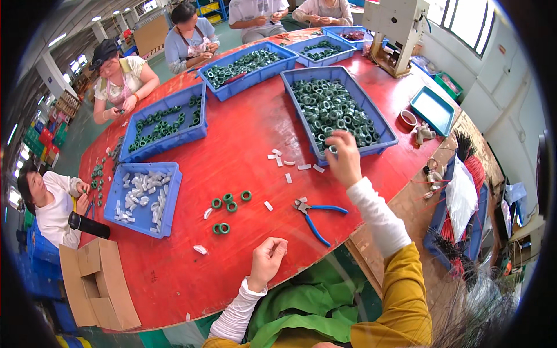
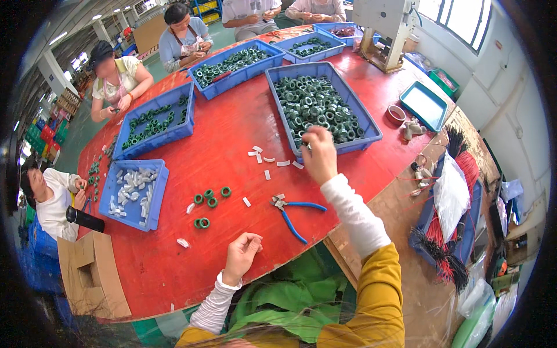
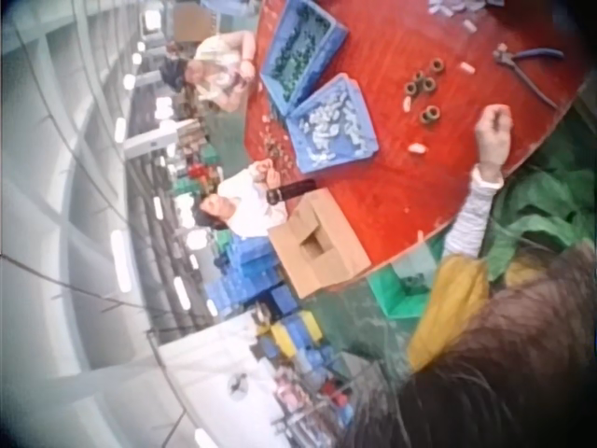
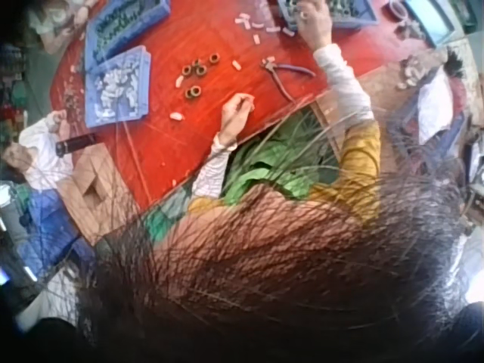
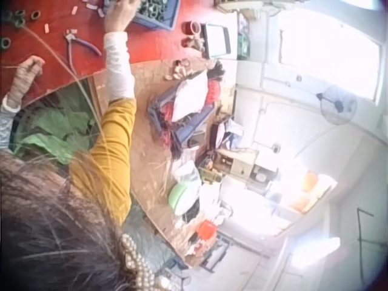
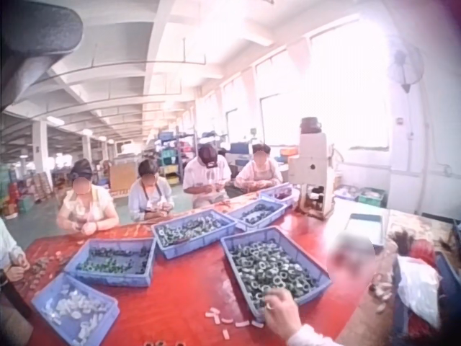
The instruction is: The person assembles small green plastic rings onto white plastic components by hand, taking parts from plastic bins and a cardboard box at a workbench.
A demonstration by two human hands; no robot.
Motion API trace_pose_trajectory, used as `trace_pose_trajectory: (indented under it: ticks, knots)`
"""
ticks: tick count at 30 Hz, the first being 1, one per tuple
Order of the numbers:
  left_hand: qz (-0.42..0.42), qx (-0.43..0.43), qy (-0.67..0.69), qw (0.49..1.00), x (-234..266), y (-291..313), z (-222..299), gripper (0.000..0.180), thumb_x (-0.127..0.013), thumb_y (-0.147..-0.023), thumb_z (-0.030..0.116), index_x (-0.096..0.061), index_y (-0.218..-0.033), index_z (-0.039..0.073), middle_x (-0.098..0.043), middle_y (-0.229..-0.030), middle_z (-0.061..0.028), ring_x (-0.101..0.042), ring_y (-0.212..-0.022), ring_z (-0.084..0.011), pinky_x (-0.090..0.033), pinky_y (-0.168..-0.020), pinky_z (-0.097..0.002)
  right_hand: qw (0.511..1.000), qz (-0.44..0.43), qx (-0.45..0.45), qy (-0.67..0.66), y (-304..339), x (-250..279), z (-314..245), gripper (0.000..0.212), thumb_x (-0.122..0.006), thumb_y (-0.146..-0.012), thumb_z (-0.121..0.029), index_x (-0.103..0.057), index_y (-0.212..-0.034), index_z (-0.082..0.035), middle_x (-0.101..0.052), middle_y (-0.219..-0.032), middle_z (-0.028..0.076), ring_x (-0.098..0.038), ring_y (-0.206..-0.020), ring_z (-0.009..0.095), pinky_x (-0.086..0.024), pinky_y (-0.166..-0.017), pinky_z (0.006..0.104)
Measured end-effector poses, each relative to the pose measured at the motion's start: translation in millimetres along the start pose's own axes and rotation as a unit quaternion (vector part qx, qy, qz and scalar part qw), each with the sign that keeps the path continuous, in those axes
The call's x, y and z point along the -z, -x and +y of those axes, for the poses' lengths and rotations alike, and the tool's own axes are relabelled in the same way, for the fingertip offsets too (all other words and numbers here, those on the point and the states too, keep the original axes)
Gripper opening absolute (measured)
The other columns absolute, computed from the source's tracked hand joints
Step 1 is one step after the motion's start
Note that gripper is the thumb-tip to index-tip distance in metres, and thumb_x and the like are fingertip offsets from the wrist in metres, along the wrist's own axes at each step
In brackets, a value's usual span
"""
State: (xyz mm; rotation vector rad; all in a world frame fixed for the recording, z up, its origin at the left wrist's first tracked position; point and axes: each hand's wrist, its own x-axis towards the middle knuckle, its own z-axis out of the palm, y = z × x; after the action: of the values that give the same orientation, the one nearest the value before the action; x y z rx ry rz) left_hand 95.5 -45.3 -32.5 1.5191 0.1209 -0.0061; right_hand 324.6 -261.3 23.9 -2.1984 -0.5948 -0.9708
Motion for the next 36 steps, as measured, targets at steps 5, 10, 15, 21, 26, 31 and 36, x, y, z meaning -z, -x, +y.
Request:
trace_pose_trajectory:
  ticks: [5,10,15,21,26,31,36]
  knots:
    - [-0.037,-0.197,-0.217,0.955,-24,-17,26,0.01,-0.065,-0.084,0.005,-0.065,-0.092,0.0,-0.061,-0.085,-0.0094,-0.06,-0.075,-0.0204,-0.048,-0.066,-0.0309,0.969,-0.209,0.0,-0.132,53,5,-36,0.018,-0.065,-0.073,-0.002,-0.065,-0.091,-0.004,-0.059,-0.096,0.013,-0.055,-0.095,0.033,-0.047,-0.084,0.0408]
    - [-0.023,-0.286,-0.29,0.913,-49,-52,18,0.011,-0.066,-0.079,0.004,-0.065,-0.09,-0.001,-0.061,-0.092,-0.0129,-0.058,-0.086,-0.0294,-0.047,-0.075,-0.0368,0.938,-0.296,-0.075,-0.166,78,-5,-27,0.023,-0.062,-0.075,-0.006,-0.067,-0.098,-0.005,-0.059,-0.097,0.014,-0.055,-0.095,0.035,-0.047,-0.085,0.0409]
    - [0.068,-0.263,-0.375,0.886,-27,-100,15,0.016,-0.066,-0.076,0.006,-0.064,-0.092,0.002,-0.057,-0.093,-0.0129,-0.054,-0.09,-0.0319,-0.045,-0.078,-0.0407,0.927,-0.326,-0.092,-0.159,65,7,-38,0.037,-0.072,-0.07,-0.024,-0.064,-0.101,-0.005,-0.057,-0.096,0.015,-0.055,-0.095,0.034,-0.047,-0.084,0.0414]
    - [0.065,-0.307,-0.423,0.85,-24,-127,13,0.017,-0.068,-0.075,0.017,-0.067,-0.088,0.006,-0.063,-0.09,-0.0129,-0.057,-0.087,-0.032,-0.045,-0.079,-0.0428,0.927,-0.369,-0.011,0.072,76,33,-76,0.078,-0.082,-0.049,-0.052,-0.057,-0.109,-0.008,-0.051,-0.102,0.012,-0.049,-0.1,0.031,-0.042,-0.079,0.0444]
    - [0.017,-0.218,-0.512,0.831,-47,-143,0,0.031,-0.069,-0.07,0.036,-0.064,-0.077,0.006,-0.057,-0.09,-0.0159,-0.052,-0.092,-0.034,-0.045,-0.078,-0.0447,0.929,-0.357,-0.026,0.092,98,37,-81,0.074,-0.084,-0.052,-0.042,-0.056,-0.108,-0.004,-0.051,-0.105,0.013,-0.047,-0.101,0.031,-0.039,-0.08,0.0428]
    - [-0.029,-0.16,-0.603,0.781,-57,-144,11,0.025,-0.065,-0.067,0.026,-0.067,-0.08,0.005,-0.064,-0.09,-0.0145,-0.058,-0.092,-0.033,-0.048,-0.074,-0.0465,0.933,-0.345,0.001,0.099,107,30,-78,0.067,-0.084,-0.051,-0.043,-0.058,-0.1,-0.005,-0.051,-0.104,0.013,-0.048,-0.101,0.032,-0.04,-0.081,0.0446]
    - [-0.006,-0.161,-0.616,0.771,-71,-159,-1,0.019,-0.064,-0.066,0.019,-0.069,-0.079,0.006,-0.065,-0.092,-0.0127,-0.057,-0.097,-0.0309,-0.048,-0.076,-0.0463,0.915,-0.391,-0.045,0.087,99,34,-80,0.056,-0.082,-0.061,-0.032,-0.057,-0.099,-0.001,-0.053,-0.105,0.019,-0.051,-0.103,0.037,-0.044,-0.084,0.0447]
